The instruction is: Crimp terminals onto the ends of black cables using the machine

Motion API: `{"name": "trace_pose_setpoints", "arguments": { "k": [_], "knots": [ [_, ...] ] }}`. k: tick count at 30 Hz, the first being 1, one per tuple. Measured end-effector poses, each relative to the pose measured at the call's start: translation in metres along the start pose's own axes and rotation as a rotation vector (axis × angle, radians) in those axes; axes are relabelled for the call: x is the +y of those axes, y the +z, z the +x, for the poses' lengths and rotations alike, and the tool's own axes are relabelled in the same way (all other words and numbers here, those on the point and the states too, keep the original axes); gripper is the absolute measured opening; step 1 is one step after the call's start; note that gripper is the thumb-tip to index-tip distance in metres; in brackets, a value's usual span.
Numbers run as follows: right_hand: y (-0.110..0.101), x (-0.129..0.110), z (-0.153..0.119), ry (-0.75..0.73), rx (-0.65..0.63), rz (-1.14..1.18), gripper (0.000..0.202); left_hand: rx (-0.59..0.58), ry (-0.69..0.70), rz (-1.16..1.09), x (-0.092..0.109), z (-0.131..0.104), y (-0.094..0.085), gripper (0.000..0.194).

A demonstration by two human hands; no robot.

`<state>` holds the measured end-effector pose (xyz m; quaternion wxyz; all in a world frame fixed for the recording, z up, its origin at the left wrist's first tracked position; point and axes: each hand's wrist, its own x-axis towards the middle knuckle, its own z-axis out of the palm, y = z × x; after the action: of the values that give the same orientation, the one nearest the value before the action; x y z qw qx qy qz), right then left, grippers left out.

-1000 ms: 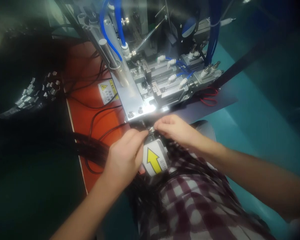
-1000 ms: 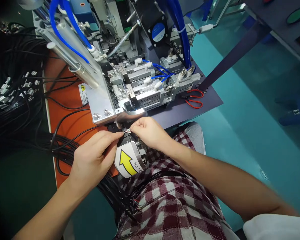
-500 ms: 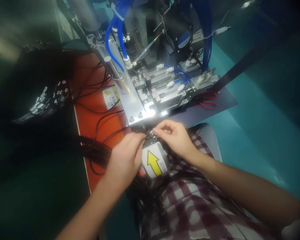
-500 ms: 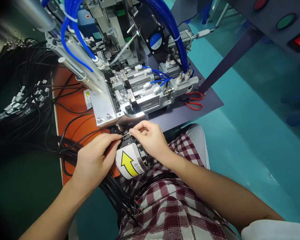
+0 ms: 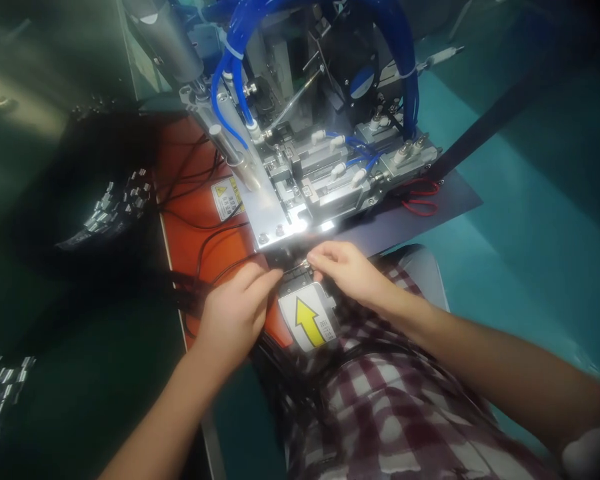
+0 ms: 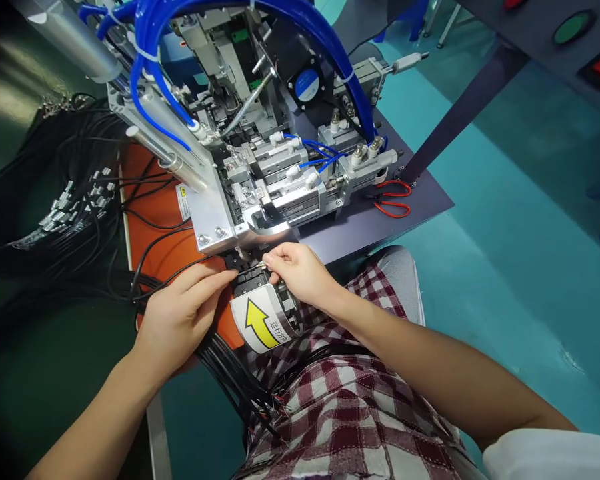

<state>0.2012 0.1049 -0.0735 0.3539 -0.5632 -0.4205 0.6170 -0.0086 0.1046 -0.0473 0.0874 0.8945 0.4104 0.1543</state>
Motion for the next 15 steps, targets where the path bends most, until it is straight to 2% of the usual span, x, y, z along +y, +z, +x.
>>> {"name": "trace_pose_setpoints", "arguments": {
  "k": [5, 10, 15],
  "knots": [
    [-0.0016, 0.0001, 0.0020, 0.006, -0.020, -0.028, 0.022, 0.014, 0.030, -0.085, -0.0037, 0.0060, 0.0009, 0.025],
    [-0.0016, -0.0047, -0.0003, 0.035, -0.010, -0.055, 0.022, 0.030, 0.023, -0.139, -0.0034, 0.0018, 0.0046, 0.024],
    [-0.0042, -0.0020, 0.0002, 0.108, -0.064, 0.133, 0.028, 0.037, 0.034, -0.096, -0.0037, 0.0000, 0.0073, 0.024]
  ]
}}
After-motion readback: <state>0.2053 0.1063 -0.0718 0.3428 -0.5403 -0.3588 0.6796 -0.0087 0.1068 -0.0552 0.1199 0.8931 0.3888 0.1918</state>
